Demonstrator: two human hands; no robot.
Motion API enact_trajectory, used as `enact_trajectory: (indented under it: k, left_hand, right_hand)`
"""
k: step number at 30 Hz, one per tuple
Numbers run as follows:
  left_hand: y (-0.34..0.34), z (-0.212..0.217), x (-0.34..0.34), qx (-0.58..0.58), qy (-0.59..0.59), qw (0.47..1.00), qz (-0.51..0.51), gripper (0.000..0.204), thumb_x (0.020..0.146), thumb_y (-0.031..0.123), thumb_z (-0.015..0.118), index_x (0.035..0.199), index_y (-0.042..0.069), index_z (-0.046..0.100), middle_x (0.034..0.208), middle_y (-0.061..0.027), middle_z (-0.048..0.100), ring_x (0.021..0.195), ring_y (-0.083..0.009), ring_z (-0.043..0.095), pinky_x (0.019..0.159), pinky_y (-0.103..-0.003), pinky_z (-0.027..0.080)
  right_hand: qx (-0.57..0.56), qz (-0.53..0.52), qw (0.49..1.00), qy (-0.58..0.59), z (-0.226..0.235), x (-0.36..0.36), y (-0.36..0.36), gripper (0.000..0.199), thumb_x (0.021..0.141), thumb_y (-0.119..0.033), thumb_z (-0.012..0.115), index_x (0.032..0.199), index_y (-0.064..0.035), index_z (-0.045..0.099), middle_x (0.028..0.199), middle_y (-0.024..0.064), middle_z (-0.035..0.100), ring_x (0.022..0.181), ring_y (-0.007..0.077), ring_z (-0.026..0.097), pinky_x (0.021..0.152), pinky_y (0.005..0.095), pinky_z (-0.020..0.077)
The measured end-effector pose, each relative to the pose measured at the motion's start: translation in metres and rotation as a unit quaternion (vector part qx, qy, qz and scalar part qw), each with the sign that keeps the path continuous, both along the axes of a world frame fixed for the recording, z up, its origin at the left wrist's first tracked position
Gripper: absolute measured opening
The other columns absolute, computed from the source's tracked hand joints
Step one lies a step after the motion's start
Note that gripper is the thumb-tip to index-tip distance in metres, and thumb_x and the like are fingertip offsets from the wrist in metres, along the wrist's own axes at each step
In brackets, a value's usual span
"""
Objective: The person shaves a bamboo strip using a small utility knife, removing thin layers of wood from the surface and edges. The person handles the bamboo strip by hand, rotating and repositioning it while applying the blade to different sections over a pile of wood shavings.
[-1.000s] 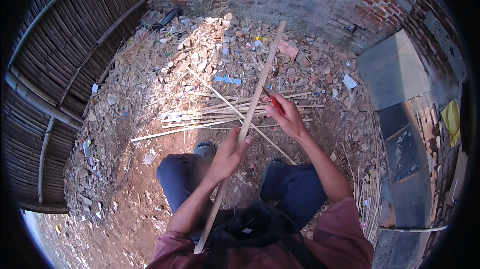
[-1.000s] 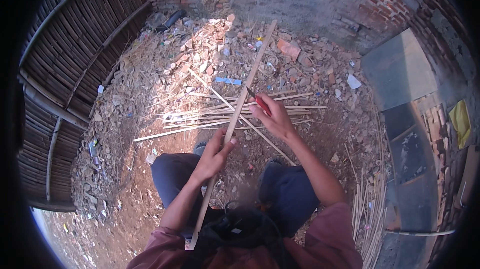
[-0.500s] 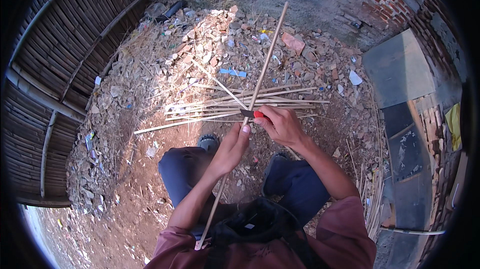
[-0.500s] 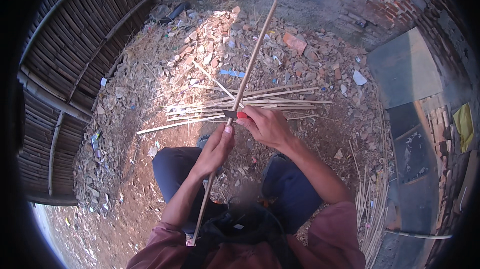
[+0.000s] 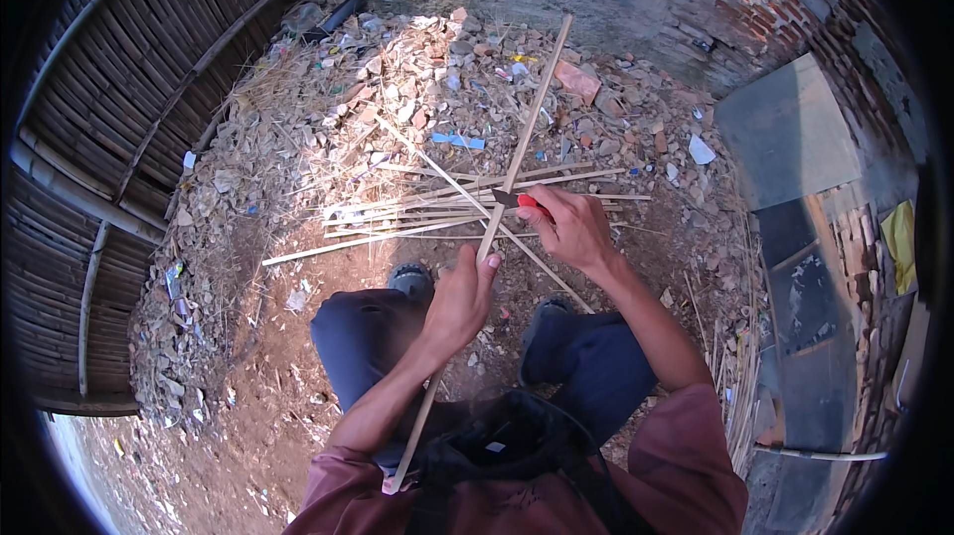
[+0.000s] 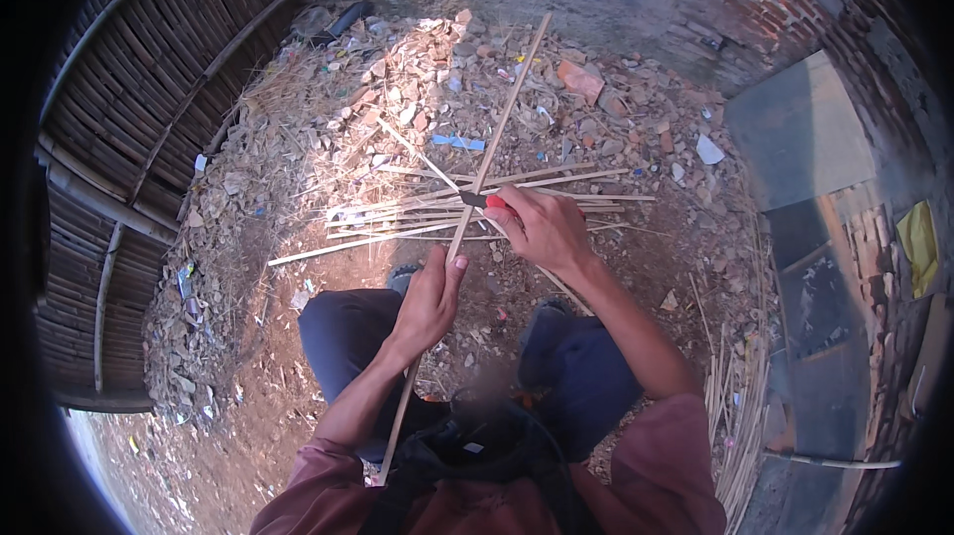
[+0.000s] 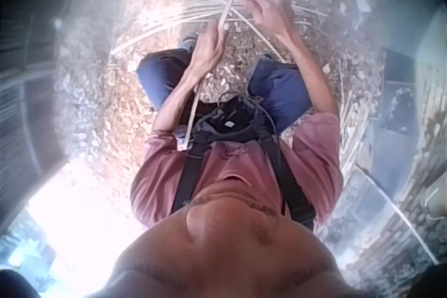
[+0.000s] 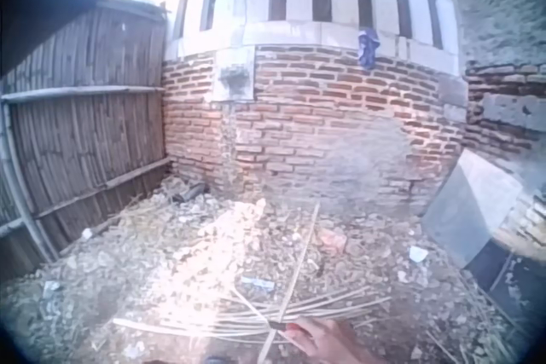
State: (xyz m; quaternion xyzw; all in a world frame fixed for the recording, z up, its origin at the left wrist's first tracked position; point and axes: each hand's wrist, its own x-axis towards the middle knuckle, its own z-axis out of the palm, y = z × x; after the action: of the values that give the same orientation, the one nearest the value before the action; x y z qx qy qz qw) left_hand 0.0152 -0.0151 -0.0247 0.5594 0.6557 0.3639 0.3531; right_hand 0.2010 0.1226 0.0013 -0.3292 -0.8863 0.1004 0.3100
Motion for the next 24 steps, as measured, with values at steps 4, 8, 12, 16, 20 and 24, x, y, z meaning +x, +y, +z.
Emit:
enact_trajectory:
  k: [4,8,12,16,20,24]
  left_hand:
    - [0.003,0.007,0.0,-0.03,0.008,1.0,0.0,0.038,0.115,0.036,0.046,0.108,-0.001,0.046,0.072,-0.0307,0.059,0.074,-0.0562,0.06,0.066,-0.058,0.043]
    - [0.003,0.007,-0.003,-0.006,0.018,1.0,0.003,0.036,0.114,0.035,0.047,0.108,-0.001,0.047,0.071,-0.0306,0.06,0.076,-0.0566,0.062,0.066,-0.059,0.043]
    - [-0.013,0.002,0.002,-0.03,0.013,0.998,-0.053,0.034,0.114,0.033,0.049,0.112,-0.001,0.048,0.071,-0.0303,0.061,0.078,-0.0554,0.064,0.067,-0.059,0.045]
    - [-0.014,-0.007,0.002,-0.019,0.057,0.993,-0.101,0.035,0.114,0.034,0.049,0.115,-0.001,0.049,0.071,-0.03,0.062,0.079,-0.055,0.065,0.069,-0.06,0.046]
    - [-0.011,-0.015,0.0,0.023,-0.009,0.994,-0.111,0.041,0.114,0.04,0.043,0.108,0.0,0.048,0.075,-0.0316,0.062,0.067,-0.0541,0.061,0.059,-0.059,0.047]
    - [-0.005,-0.014,-0.012,-0.085,-0.154,0.977,-0.121,0.044,0.115,0.043,0.04,0.104,0.003,0.053,0.073,-0.0132,0.057,0.057,-0.0281,0.059,0.051,-0.041,0.049]
  right_hand:
    - [0.004,-0.004,1.0,0.01,-0.001,-0.002,0.004,0.026,0.102,-0.037,0.067,0.103,-0.0105,0.069,0.087,0.0101,0.076,0.073,0.0344,0.074,0.061,0.0457,0.0562]
    - [0.035,-0.014,0.999,0.03,-0.007,-0.006,0.014,0.027,0.103,-0.037,0.066,0.106,-0.011,0.071,0.089,0.0122,0.076,0.074,0.0362,0.074,0.063,0.0471,0.056]
    - [-0.031,-0.174,0.984,0.009,0.003,0.023,0.062,0.033,0.107,-0.041,0.058,0.109,-0.0102,0.071,0.088,0.0137,0.076,0.075,0.0389,0.073,0.063,0.0485,0.053]
    - [-0.041,-0.215,0.971,0.097,-0.019,0.054,0.088,0.04,0.11,-0.045,0.051,0.111,-0.0099,0.071,0.078,0.0119,0.07,0.065,0.0343,0.067,0.058,0.0452,0.0479]
    - [-0.315,-0.146,0.883,0.315,-0.035,0.056,0.083,0.042,0.112,-0.046,0.05,0.112,-0.0096,0.071,0.067,-0.0008,0.053,0.054,0.0146,0.05,0.054,0.0346,0.0399]
    - [-0.428,-0.091,0.844,0.311,-0.016,0.034,0.048,0.037,0.11,-0.042,0.058,0.117,-0.0075,0.069,0.076,-0.0077,0.048,0.064,0.0042,0.044,0.06,0.0255,0.038]
